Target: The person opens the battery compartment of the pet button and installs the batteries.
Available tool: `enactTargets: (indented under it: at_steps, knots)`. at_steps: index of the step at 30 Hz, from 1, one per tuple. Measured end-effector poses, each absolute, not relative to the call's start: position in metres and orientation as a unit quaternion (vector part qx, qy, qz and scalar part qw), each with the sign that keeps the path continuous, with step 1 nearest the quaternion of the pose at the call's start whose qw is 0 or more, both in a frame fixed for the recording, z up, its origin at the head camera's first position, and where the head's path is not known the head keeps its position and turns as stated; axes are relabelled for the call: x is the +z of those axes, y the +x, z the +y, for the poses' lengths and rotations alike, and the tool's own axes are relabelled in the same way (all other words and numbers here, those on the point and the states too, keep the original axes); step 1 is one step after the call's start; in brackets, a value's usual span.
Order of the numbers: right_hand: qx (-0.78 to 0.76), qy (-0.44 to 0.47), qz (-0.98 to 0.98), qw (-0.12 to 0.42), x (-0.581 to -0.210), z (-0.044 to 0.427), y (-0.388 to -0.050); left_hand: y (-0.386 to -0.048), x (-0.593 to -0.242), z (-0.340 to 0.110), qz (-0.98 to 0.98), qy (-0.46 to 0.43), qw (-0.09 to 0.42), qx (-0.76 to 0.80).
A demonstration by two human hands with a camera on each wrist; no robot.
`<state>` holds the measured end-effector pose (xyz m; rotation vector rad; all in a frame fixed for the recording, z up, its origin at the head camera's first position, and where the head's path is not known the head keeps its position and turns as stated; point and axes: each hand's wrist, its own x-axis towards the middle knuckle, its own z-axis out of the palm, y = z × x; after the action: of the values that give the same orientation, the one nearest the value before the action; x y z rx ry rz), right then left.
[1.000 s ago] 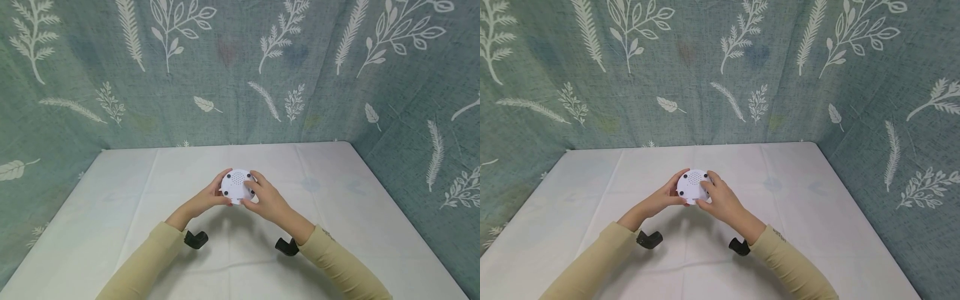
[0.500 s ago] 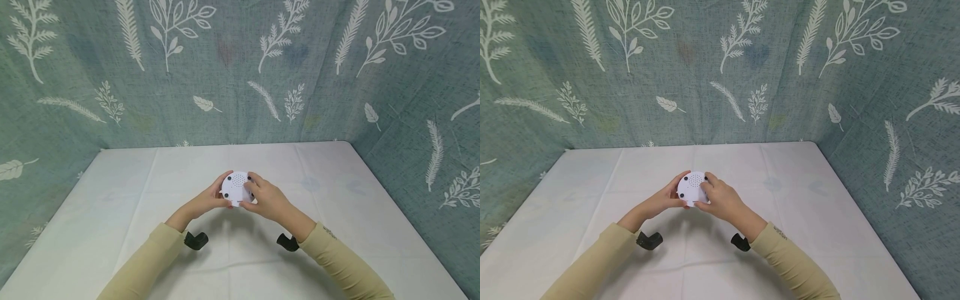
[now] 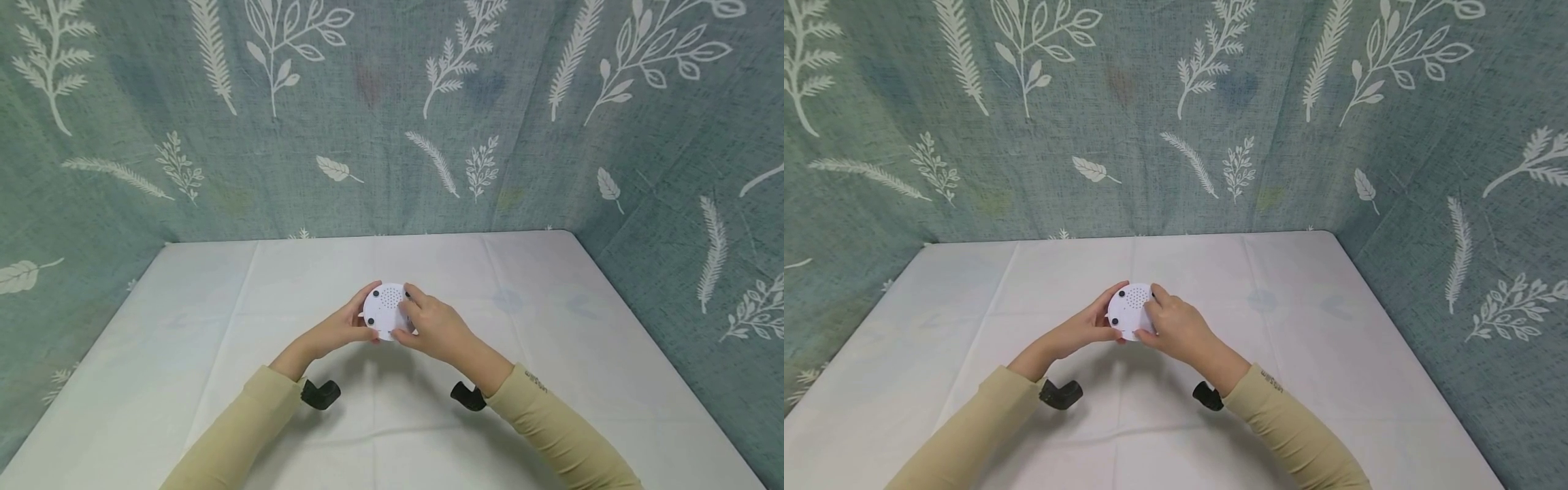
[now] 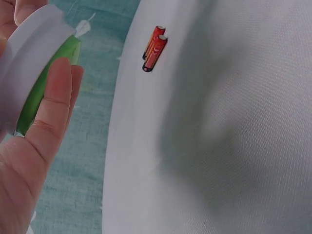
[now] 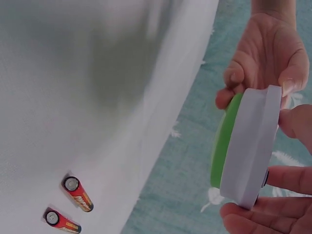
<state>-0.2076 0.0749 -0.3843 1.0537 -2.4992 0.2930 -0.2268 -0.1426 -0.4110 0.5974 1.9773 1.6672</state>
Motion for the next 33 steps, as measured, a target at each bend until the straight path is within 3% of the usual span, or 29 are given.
enactTargets:
  at_steps: [13, 33]
  knots:
    - [0.066, 0.402, -0.864, 0.296, -0.392, 0.072, -0.212, -0.228, -0.410, -0.143, 0.719, 0.228, 0.235, 0.613]
    - [0.021, 0.417, -0.841, 0.344, -0.398, 0.072, -0.214, -0.229, -0.412, -0.145, 0.707, 0.227, 0.236, 0.627]
